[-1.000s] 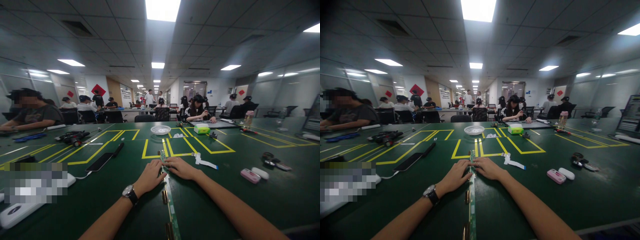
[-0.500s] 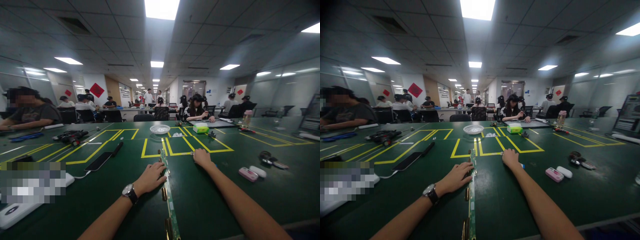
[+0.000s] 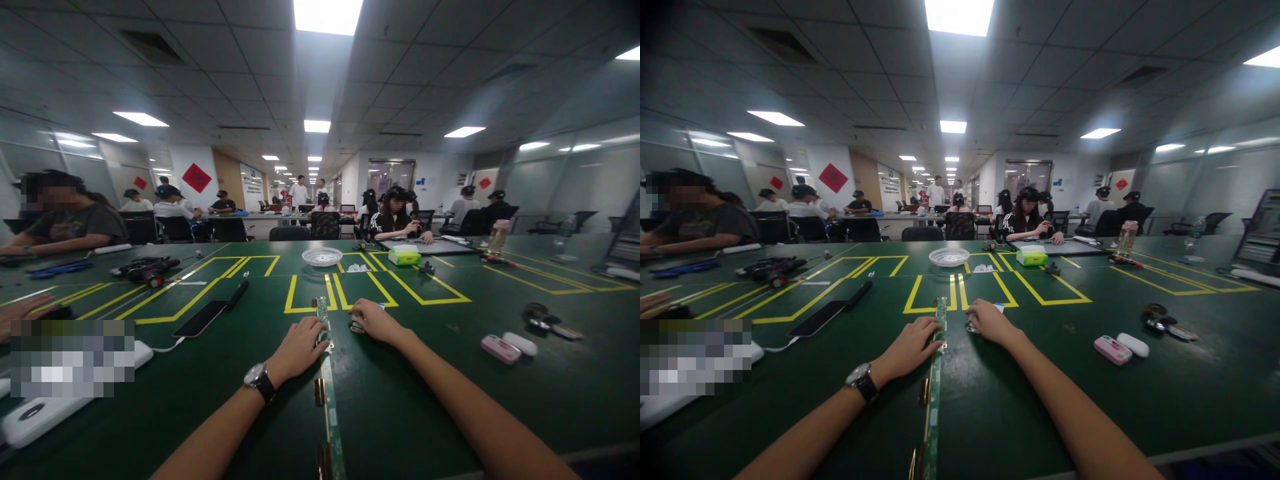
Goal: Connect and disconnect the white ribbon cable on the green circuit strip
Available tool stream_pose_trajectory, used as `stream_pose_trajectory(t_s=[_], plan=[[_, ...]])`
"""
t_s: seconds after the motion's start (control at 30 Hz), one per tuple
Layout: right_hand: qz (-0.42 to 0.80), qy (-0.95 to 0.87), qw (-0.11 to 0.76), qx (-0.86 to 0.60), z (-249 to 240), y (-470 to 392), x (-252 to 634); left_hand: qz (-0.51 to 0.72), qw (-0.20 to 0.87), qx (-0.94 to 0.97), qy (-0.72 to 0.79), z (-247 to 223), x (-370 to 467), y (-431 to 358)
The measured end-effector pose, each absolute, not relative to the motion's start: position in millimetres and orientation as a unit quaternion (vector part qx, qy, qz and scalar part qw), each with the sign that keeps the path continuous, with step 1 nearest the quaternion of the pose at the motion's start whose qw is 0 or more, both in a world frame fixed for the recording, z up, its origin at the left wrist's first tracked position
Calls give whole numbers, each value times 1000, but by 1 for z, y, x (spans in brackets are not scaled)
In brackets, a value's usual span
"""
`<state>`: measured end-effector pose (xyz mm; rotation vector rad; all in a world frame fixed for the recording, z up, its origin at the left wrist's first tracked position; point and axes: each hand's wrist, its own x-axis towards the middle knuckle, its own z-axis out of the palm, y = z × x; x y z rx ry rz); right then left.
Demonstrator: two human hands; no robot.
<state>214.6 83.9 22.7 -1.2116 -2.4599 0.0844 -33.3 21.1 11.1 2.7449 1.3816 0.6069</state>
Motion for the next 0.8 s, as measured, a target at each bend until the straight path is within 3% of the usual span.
stream_pose_trajectory(t_s=[0.23,0.57,0.8], plan=[[71,-917,141,-366,32,90,251,172,18,886,430,6,-38,24],[43,-898,161,-408,20,82,220,169,28,894,414,17,-33,17],[47,-925,191,-324,20,71,205,180,46,903,388,17,-31,16]])
